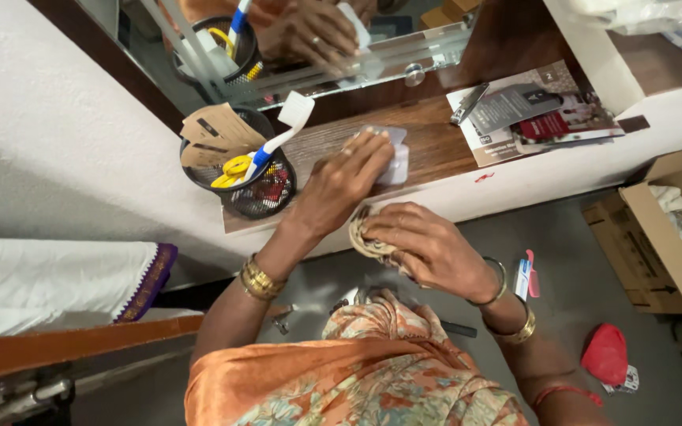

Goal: The person wipes different parts of a shelf unit and objects on it with a cloth. The person moves several items aside, including a packet of wipes and other small containers, to clean the surface of the shelves.

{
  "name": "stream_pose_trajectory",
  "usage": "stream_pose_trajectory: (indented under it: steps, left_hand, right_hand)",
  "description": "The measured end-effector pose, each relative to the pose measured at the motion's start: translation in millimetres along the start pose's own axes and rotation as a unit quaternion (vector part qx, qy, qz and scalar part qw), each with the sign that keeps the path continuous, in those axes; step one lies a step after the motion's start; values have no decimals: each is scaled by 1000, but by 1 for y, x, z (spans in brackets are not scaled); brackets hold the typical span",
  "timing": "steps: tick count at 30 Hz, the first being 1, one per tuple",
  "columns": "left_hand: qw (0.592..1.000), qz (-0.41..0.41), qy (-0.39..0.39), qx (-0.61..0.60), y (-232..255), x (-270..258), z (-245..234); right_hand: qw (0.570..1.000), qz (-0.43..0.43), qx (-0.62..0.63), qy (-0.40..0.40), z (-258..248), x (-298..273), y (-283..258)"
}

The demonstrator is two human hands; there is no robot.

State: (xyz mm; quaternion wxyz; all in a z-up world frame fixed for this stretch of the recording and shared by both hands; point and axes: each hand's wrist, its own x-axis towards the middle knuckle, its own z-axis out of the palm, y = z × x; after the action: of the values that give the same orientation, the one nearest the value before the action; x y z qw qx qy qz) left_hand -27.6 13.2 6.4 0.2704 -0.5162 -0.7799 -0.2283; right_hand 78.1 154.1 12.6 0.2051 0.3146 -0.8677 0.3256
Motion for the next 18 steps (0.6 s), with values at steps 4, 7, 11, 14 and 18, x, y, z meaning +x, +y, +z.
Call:
stream_pose_trajectory:
  steps: [4,7,11,14,18]
  left_hand:
    - [998,-36,-52,7,1,12,18]
    - [998,-54,-44,-11,4,14,25]
    - [996,-70,-53,-6,6,14,25]
    - [993,-99,-70,7,7,12,19]
    - [980,-159,-118,-20,9,13,8]
  right_hand:
    - [997,51,62,-2,-12,-10,-4]
    - [995,71,68,14,-20,-19,-2]
    - [988,107,95,65,-28,-35,6]
    - [939,288,162,100,-38,-48,18]
    - [887,319,257,215,-42,-54,21]
